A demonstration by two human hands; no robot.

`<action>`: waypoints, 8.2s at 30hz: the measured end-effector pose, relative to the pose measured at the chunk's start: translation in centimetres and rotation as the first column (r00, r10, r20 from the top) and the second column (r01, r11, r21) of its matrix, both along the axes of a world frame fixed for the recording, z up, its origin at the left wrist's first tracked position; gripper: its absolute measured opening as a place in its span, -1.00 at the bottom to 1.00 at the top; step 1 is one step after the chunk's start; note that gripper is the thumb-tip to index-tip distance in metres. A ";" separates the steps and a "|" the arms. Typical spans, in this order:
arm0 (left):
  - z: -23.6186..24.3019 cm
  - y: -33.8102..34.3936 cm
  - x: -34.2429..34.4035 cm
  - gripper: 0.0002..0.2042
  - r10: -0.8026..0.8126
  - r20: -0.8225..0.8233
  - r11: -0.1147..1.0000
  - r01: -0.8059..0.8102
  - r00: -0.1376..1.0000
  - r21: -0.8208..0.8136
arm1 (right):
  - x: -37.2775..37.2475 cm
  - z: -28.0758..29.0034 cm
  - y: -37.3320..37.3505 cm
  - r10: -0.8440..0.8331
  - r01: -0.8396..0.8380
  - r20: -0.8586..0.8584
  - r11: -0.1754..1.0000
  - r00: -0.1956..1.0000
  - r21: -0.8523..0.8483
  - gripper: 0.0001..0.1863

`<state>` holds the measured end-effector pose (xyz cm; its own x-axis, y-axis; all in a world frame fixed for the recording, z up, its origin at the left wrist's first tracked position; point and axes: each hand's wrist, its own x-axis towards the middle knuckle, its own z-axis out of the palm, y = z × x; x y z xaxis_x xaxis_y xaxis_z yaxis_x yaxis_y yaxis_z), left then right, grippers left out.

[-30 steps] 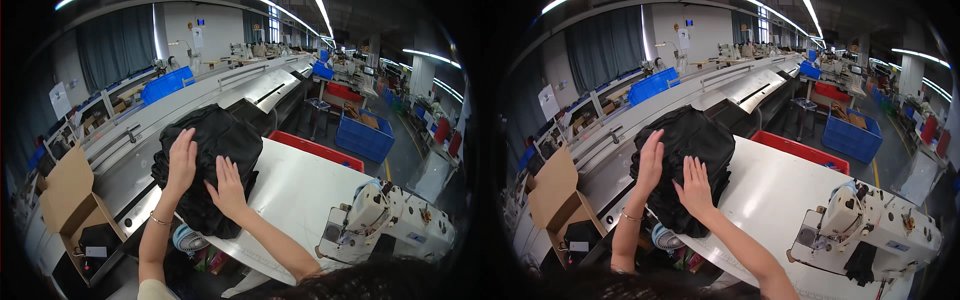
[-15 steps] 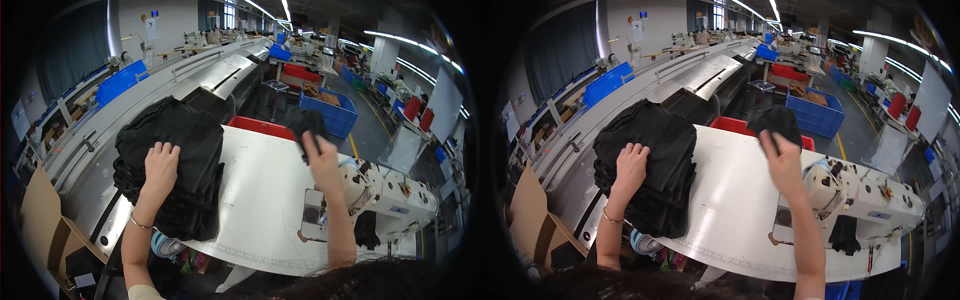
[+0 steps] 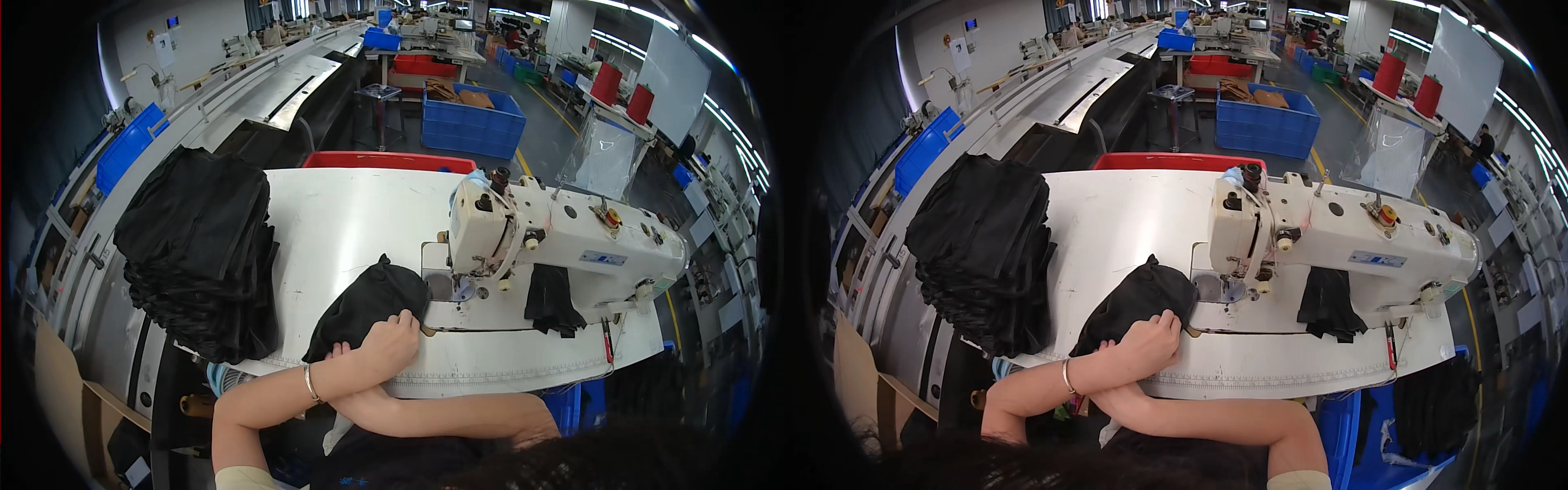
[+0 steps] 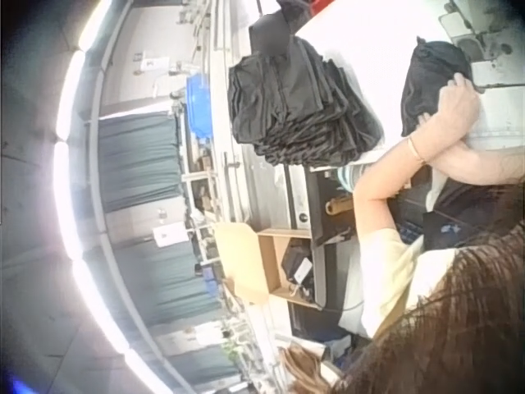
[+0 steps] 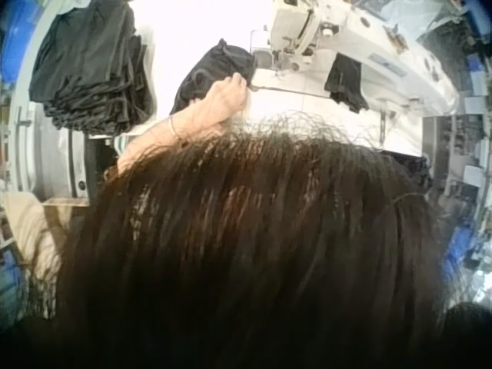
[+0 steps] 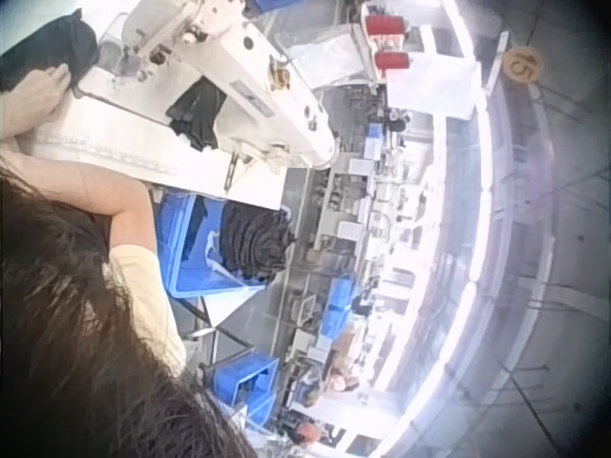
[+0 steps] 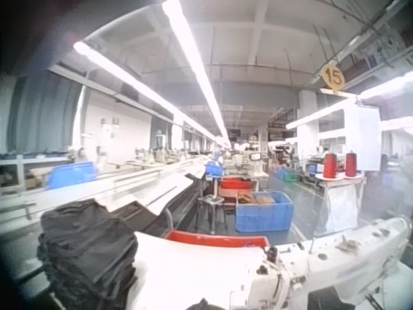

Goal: The worker is using an industrial sewing machine to sew black fabric bags, including attaching straps and labels.

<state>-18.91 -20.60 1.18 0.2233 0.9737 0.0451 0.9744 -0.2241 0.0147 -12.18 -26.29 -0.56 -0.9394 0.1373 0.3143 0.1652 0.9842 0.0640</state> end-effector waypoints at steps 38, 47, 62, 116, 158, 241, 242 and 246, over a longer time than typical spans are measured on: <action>-2.4 18.9 -3.0 -0.72 -0.057 0.626 0.998 0.069 0.778 0.005 | 13.9 -2.9 18.9 0.128 -0.138 -0.053 0.956 0.990 -0.261 -0.56; -1.9 19.9 -3.7 -0.73 -0.003 0.656 0.994 0.074 0.755 -0.080 | 13.4 -4.0 18.8 0.100 -0.157 -0.161 0.905 0.982 -0.395 -0.62; 5.5 6.7 -3.4 -0.86 0.031 0.771 0.997 -0.069 0.636 0.018 | 26.1 -1.8 31.2 -0.702 0.535 0.131 0.637 0.700 0.555 -0.70; 4.4 -6.1 4.7 -0.72 0.087 0.963 0.996 -0.017 0.253 -0.086 | 18.0 3.8 7.2 -0.400 -0.242 -0.292 0.172 0.869 -0.955 -0.49; 4.0 -4.4 3.7 -0.80 0.310 0.930 0.826 0.541 -0.195 -0.162 | 19.5 4.4 2.8 -0.438 -0.186 -0.087 -0.187 0.895 -0.965 -0.81; -1.9 7.1 0.4 -0.58 -0.296 0.424 0.949 0.214 0.856 0.231 | 15.1 -1.8 18.6 -0.096 0.055 -0.119 0.949 0.988 -0.309 -0.85; -1.8 7.1 0.4 -0.59 -0.287 0.432 0.954 0.210 0.855 0.216 | 15.2 -1.5 18.6 -0.051 0.050 -0.009 0.995 0.999 -0.087 -0.82; -2.0 6.5 0.8 -0.64 -0.327 0.285 0.933 0.259 0.901 0.252 | 15.7 -0.7 18.6 -0.039 0.000 0.261 0.989 0.964 0.147 -0.70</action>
